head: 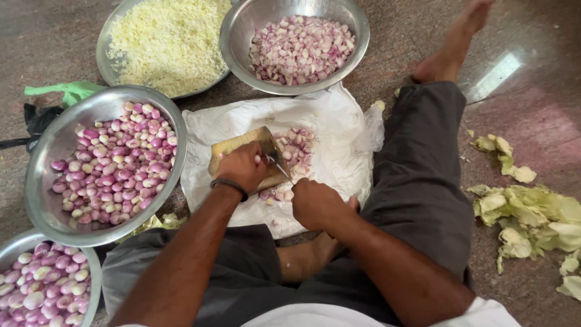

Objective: The person chops small onions on a wooden board using a knife while sitting on the floor.

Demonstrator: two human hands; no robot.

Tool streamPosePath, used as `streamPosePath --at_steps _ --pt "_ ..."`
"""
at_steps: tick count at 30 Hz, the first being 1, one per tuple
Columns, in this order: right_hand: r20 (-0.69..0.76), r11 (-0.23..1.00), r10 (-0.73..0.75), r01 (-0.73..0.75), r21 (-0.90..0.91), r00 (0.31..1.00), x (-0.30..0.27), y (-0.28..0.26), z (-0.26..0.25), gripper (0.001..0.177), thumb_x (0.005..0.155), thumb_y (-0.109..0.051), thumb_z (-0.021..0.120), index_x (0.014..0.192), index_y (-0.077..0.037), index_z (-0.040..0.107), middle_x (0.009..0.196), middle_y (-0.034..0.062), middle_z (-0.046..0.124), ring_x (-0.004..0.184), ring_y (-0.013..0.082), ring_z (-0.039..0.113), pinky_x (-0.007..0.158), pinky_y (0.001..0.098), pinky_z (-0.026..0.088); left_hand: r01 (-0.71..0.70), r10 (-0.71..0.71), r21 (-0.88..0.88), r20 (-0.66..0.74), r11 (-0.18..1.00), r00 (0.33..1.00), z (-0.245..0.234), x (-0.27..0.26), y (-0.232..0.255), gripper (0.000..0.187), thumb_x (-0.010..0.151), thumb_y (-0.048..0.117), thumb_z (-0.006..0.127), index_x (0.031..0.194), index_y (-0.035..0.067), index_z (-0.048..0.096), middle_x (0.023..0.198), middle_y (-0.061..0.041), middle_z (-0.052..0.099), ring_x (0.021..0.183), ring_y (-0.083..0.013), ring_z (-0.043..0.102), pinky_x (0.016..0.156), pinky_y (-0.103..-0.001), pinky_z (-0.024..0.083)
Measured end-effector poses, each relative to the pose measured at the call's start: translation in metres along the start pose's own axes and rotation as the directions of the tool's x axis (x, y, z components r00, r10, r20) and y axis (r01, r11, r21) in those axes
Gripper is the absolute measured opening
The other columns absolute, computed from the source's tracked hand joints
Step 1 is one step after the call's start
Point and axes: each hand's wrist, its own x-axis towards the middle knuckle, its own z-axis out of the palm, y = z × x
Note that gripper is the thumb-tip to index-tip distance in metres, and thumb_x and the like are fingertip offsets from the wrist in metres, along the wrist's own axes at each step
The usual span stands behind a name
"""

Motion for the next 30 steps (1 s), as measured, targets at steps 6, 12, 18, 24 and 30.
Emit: streamPosePath --at_steps 6,12,18,24,30 --pt "-0.011 0.999 -0.026 0.026 0.040 1.000 0.025 -0.004 0.009 0.031 0.092 -0.023 0.058 0.100 0.006 0.063 0.100 0.0300 0.070 0.093 0.0448 0.070 0.082 0.0523 0.056 0.022 -0.020 -0.075 0.029 0.997 0.999 0.005 0.007 -0.002 0.020 0.091 0.029 0.063 0.097 0.009 0.064 0.092 -0.017 0.074 0.092 -0.0382 0.071 0.080 -0.052 0.055" --pt "-0.046 0.996 0.013 -0.009 0.087 0.999 0.031 -0.008 0.019 0.029 0.090 -0.017 0.056 0.105 0.007 0.062 0.101 0.0315 0.070 0.094 0.0452 0.071 0.082 0.0523 0.056 0.052 -0.051 -0.019 0.034 0.998 0.998 0.008 0.005 -0.004 0.022 0.092 0.030 0.065 0.101 0.011 0.064 0.093 -0.018 0.073 0.092 -0.0400 0.070 0.081 -0.053 0.054" --pt "-0.009 0.992 0.054 -0.053 0.118 0.998 0.027 -0.015 0.016 0.030 0.091 -0.020 0.057 0.104 0.007 0.062 0.102 0.0304 0.068 0.096 0.0464 0.070 0.082 0.0535 0.056 0.074 -0.074 0.004 0.026 0.997 0.997 0.010 0.005 -0.005 0.019 0.089 0.026 0.065 0.100 0.012 0.065 0.095 -0.018 0.074 0.092 -0.0397 0.070 0.081 -0.052 0.055" --pt "0.009 0.988 -0.050 0.049 0.144 0.999 0.024 -0.012 0.003 0.034 0.095 -0.024 0.058 0.102 0.008 0.064 0.098 0.0326 0.070 0.094 0.0456 0.070 0.084 0.0515 0.056 0.100 -0.100 -0.006 0.038 0.995 0.994 0.005 0.003 0.000 0.018 0.090 0.023 0.064 0.104 0.012 0.065 0.096 -0.019 0.073 0.094 -0.0400 0.070 0.082 -0.052 0.055" --pt "0.175 0.968 0.046 -0.087 0.236 0.983 0.022 -0.015 -0.011 0.033 0.097 -0.023 0.053 0.102 0.007 0.065 0.088 0.0309 0.073 0.080 0.0441 0.075 0.076 0.0507 0.058 0.099 -0.100 0.018 0.050 0.995 0.994 0.002 0.004 0.000 0.021 0.087 0.021 0.065 0.106 0.011 0.065 0.097 -0.020 0.073 0.095 -0.0396 0.070 0.083 -0.051 0.055"
